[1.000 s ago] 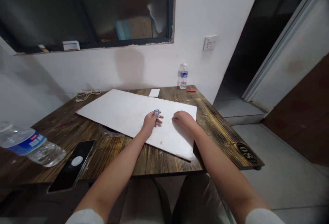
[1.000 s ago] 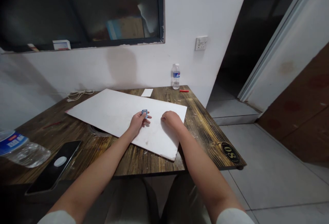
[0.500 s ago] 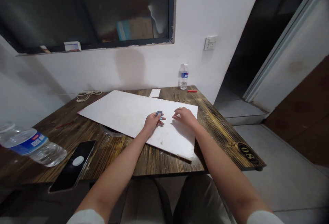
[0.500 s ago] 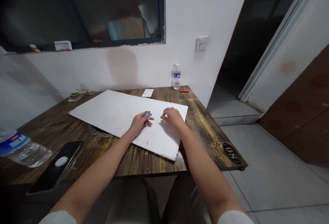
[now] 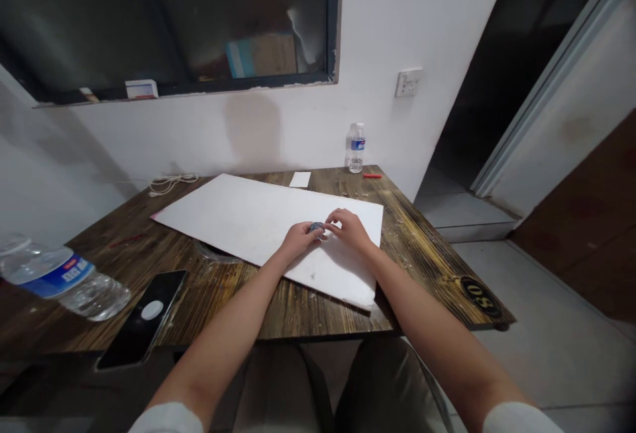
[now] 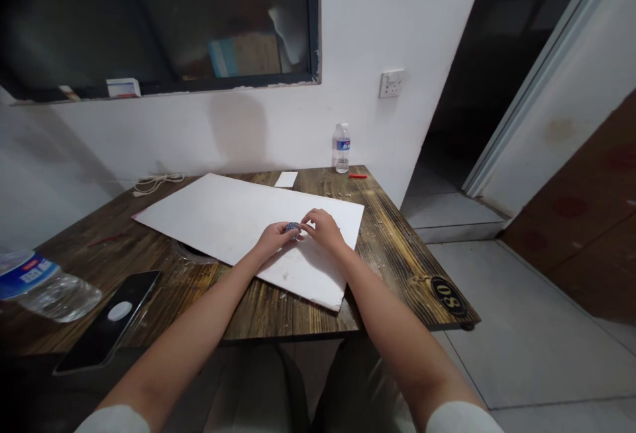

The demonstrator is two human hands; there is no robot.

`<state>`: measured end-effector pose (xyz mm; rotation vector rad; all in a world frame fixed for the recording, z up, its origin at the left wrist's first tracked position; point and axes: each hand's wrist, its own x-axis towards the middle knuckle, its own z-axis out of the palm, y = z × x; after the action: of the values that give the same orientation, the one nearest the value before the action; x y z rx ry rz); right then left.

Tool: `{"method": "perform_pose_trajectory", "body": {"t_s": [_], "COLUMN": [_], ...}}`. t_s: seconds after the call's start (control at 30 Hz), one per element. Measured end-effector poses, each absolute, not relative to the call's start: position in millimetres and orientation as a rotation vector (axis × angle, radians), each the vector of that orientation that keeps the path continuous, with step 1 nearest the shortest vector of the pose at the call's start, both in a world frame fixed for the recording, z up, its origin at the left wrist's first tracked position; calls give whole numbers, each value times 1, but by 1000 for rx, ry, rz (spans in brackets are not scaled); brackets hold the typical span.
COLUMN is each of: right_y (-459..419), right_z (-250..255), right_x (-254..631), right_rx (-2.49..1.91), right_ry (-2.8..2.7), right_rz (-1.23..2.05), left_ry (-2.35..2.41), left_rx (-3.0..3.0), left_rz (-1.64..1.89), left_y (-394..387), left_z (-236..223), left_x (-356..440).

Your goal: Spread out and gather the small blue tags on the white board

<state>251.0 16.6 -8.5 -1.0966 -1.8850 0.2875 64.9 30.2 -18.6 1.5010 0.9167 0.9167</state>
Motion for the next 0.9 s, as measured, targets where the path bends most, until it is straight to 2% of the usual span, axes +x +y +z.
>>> {"method": "perform_pose_trajectory", "body": {"t_s": [0.9], "right_y": [18], "right_z": [-8], "right_x": [246], "right_rx": [-1262], "right_ry": [-1589], "right_rz": [658], "left_ry": [1097], "left_rx": [1529], "left_rz": [951], "left_y": [32], "left_z": [-17], "left_x": [63]}}
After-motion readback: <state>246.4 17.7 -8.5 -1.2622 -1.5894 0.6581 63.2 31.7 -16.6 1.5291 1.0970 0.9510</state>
